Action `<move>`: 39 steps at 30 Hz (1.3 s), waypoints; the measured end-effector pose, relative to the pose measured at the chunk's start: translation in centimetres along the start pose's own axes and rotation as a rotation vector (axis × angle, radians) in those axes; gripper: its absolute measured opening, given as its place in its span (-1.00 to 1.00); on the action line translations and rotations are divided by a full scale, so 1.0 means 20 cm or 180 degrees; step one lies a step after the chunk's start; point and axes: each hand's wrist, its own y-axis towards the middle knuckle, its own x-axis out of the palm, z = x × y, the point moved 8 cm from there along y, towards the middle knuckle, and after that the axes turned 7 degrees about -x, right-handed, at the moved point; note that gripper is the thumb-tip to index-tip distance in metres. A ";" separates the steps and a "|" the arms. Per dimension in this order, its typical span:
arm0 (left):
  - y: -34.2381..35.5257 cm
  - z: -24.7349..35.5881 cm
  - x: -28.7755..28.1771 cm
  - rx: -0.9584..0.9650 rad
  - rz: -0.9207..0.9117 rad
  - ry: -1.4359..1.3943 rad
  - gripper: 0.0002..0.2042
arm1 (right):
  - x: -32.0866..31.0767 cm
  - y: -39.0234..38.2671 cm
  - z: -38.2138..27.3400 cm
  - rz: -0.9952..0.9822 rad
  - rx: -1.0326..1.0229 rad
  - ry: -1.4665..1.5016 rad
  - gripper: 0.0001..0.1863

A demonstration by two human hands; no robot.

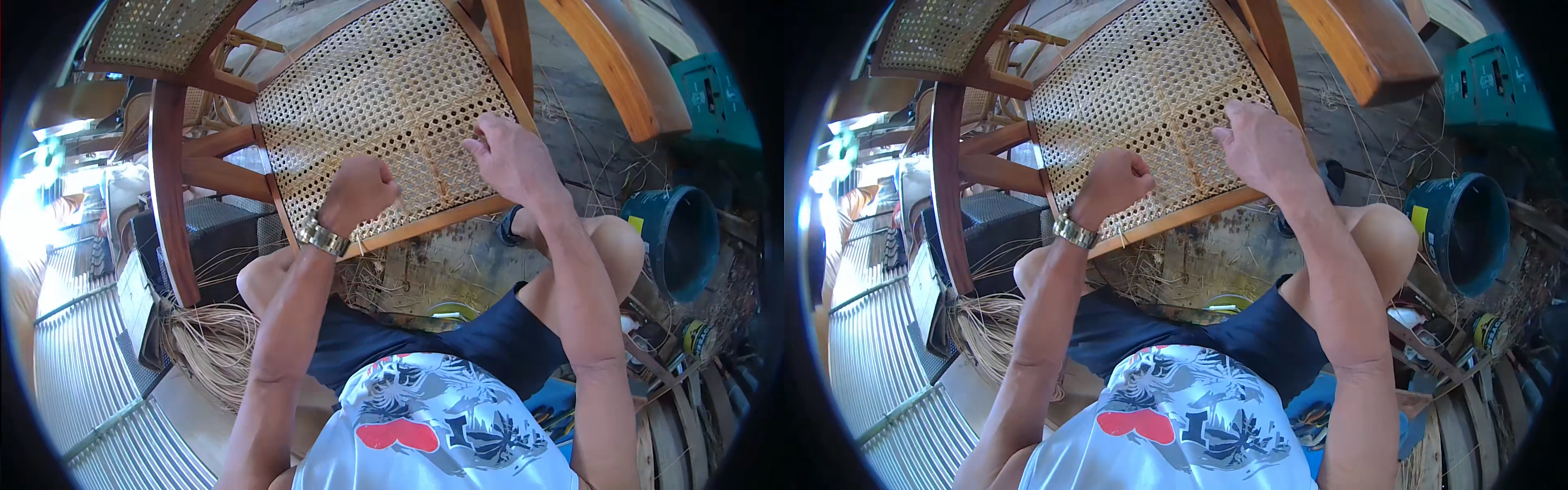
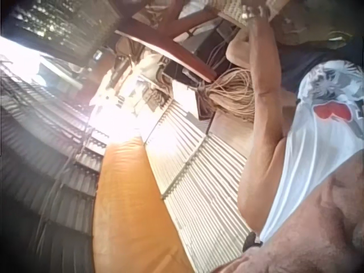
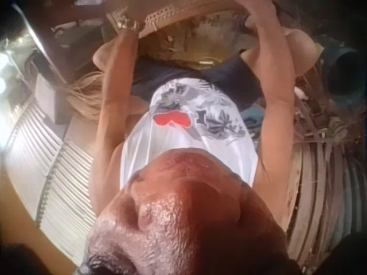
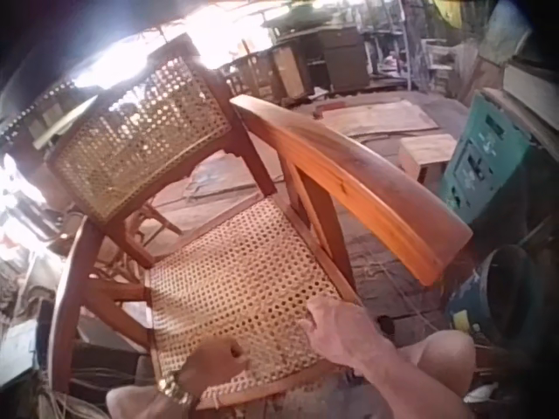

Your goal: Repairing or replacing the cane webbing on a wooden chair seat using manual tools.

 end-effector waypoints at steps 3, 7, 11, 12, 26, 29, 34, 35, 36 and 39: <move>0.02 0.04 0.00 0.0216 -0.0174 0.0266 -0.79 | 0.01 0.00 0.00 -0.0123 0.0027 0.0116 -0.69; 0.00 0.05 0.02 0.0065 0.0052 0.0464 -0.80 | 0.00 0.01 -0.01 -0.0231 0.0042 0.0142 -0.68; -0.07 0.12 0.04 0.0288 0.0732 0.1180 -0.75 | -0.02 0.02 -0.01 -0.0262 0.0085 0.0149 -0.65; -0.07 0.13 0.02 0.0374 0.0904 0.1170 -0.75 | -0.03 0.02 -0.02 -0.0234 0.0059 0.0129 -0.65; -0.03 -0.11 0.00 -0.0356 -0.0973 -0.0879 -0.76 | -0.07 0.00 0.02 -0.0271 0.0215 0.0205 -0.67; -0.03 -0.08 -0.02 0.0020 -0.0531 -0.0612 -0.75 | -0.06 0.01 0.01 -0.0273 0.0210 0.0158 -0.67; -0.09 -0.05 -0.03 0.0381 -0.0255 -0.0500 -0.74 | -0.04 0.02 0.00 -0.0306 0.0153 0.0151 -0.67; -0.10 -0.04 -0.03 0.0380 -0.0253 -0.0496 -0.74 | -0.04 0.03 0.00 -0.0339 0.0159 0.0123 -0.67; -0.12 -0.03 -0.03 0.0477 -0.0150 -0.0173 -0.73 | -0.04 0.03 0.00 -0.0370 0.0167 0.0096 -0.68; -0.16 0.00 -0.01 0.0455 -0.0064 0.0206 -0.71 | -0.05 0.03 0.00 -0.0398 0.0198 0.0096 -0.68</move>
